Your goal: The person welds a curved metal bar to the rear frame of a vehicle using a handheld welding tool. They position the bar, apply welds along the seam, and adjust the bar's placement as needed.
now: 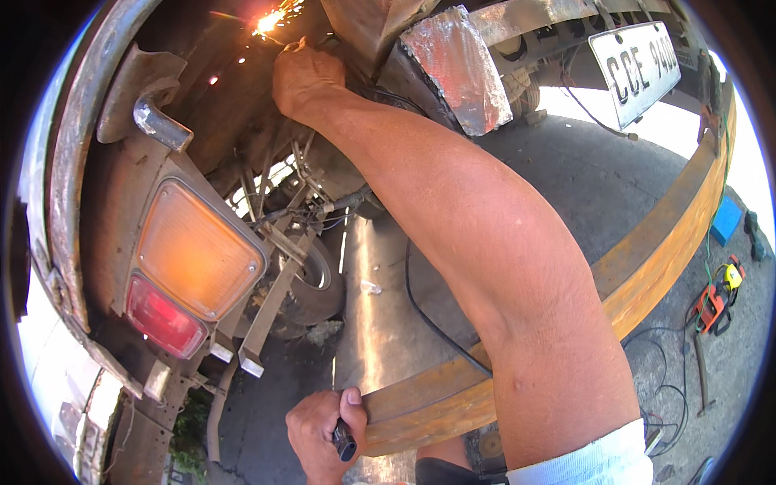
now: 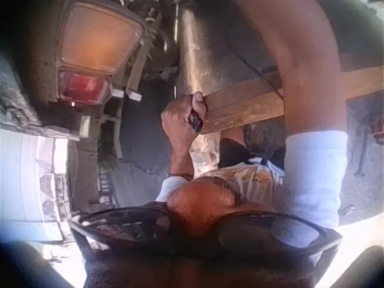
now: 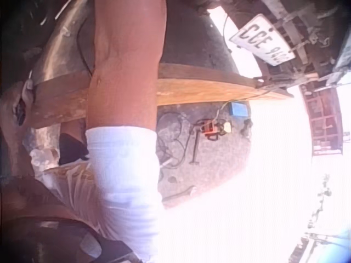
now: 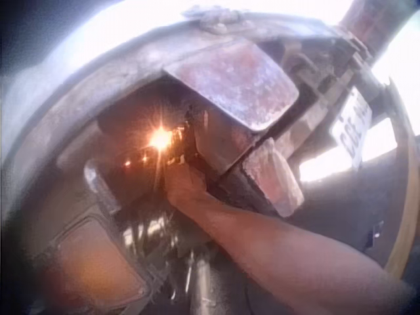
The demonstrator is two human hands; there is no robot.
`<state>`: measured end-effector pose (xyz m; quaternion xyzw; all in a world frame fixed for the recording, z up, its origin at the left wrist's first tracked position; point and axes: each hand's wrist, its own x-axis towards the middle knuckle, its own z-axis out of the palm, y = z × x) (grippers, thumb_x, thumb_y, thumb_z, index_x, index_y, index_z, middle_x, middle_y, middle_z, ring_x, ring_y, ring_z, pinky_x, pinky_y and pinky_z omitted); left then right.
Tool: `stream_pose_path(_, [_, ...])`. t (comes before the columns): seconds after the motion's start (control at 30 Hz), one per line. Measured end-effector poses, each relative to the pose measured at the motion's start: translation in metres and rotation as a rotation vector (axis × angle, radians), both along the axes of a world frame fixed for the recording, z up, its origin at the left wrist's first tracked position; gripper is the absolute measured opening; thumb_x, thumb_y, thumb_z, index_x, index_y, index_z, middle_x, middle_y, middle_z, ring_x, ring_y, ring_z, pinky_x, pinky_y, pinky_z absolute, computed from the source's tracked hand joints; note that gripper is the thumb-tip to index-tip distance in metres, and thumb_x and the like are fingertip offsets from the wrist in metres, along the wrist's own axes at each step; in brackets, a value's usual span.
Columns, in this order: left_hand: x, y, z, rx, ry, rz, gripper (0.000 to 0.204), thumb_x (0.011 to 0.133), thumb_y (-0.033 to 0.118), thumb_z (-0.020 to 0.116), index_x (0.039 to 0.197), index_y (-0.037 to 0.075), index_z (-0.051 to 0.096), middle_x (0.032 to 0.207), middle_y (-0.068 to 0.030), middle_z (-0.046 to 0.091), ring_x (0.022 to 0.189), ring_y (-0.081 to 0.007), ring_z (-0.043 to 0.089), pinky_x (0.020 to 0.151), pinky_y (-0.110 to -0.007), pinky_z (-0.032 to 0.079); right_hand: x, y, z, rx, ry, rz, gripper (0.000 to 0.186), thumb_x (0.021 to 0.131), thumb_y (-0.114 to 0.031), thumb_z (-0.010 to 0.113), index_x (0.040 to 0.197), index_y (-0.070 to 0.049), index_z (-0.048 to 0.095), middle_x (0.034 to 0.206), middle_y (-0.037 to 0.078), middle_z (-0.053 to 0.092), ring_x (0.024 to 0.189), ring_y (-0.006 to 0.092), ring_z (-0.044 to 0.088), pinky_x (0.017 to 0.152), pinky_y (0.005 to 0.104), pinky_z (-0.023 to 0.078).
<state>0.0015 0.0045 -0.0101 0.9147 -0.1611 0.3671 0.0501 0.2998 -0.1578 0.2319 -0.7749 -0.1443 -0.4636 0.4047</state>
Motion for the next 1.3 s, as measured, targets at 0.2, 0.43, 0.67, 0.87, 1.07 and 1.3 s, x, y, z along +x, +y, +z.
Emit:
stream_pose_path(0.2, [-0.001, -0.002, 0.002, -0.017, 0.017, 0.011, 0.026, 0.096, 0.019, 0.073, 0.075, 0.004, 0.073, 0.063, -0.0123, 0.065, 0.055, -0.0339, 0.064, 0.057, -0.045, 0.051, 0.005, -0.001, 0.002, -0.063, 0.011, -0.024, 0.047, 0.095, -0.027, 0.071, 0.134, -0.002, 0.07, 0.131, 0.02, 0.075, 0.124, 0.0377, 0.072, 0.104, 0.0473, 0.06])
stream_pose_path(0.43, [-0.001, -0.001, 0.002, -0.009, 0.019, -0.001, 0.025, 0.095, 0.019, 0.073, 0.074, 0.004, 0.073, 0.062, -0.0123, 0.064, 0.055, -0.0344, 0.064, 0.057, -0.046, 0.051, 0.001, 0.001, 0.001, 0.005, -0.005, -0.049, 0.048, 0.097, -0.021, 0.068, 0.139, 0.001, 0.066, 0.152, 0.021, 0.063, 0.134, 0.0374, 0.067, 0.109, 0.0462, 0.057])
stream_pose_path(0.67, [-0.001, -0.001, 0.001, -0.007, 0.012, 0.004, 0.025, 0.094, 0.018, 0.074, 0.074, 0.004, 0.073, 0.062, -0.0117, 0.064, 0.054, -0.0338, 0.063, 0.055, -0.046, 0.05, -0.002, -0.001, 0.001, -0.033, -0.03, -0.044, 0.052, 0.096, -0.018, 0.069, 0.144, 0.001, 0.06, 0.156, 0.02, 0.058, 0.135, 0.0375, 0.066, 0.11, 0.0466, 0.057])
stream_pose_path(0.87, [-0.001, -0.001, 0.0, -0.014, -0.011, -0.003, 0.024, 0.094, 0.017, 0.074, 0.074, 0.004, 0.073, 0.062, -0.0121, 0.063, 0.054, -0.0335, 0.062, 0.055, -0.046, 0.05, -0.011, 0.004, -0.007, -0.022, -0.041, -0.032, 0.05, 0.096, -0.018, 0.07, 0.14, 0.002, 0.061, 0.149, 0.023, 0.061, 0.128, 0.0401, 0.07, 0.106, 0.048, 0.059])
stream_pose_path(1.07, [-0.002, -0.003, -0.004, -0.032, -0.032, 0.043, 0.025, 0.096, 0.017, 0.072, 0.075, 0.003, 0.073, 0.063, -0.0138, 0.066, 0.055, -0.0344, 0.064, 0.056, -0.046, 0.05, -0.045, 0.008, -0.032, -0.157, 0.011, -0.044, 0.048, 0.094, -0.018, 0.072, 0.137, 0.003, 0.064, 0.146, 0.028, 0.06, 0.127, 0.0424, 0.07, 0.105, 0.0489, 0.059])
stream_pose_path(1.3, [-0.004, -0.004, -0.005, -0.055, -0.035, 0.033, 0.028, 0.097, 0.019, 0.072, 0.074, 0.003, 0.072, 0.065, -0.0141, 0.067, 0.056, -0.0354, 0.064, 0.057, -0.047, 0.05, -0.106, -0.017, -0.062, -0.352, 0.084, -0.038, 0.036, 0.091, -0.016, 0.073, 0.123, 0.002, 0.074, 0.136, 0.028, 0.067, 0.119, 0.0415, 0.074, 0.1, 0.0496, 0.061])
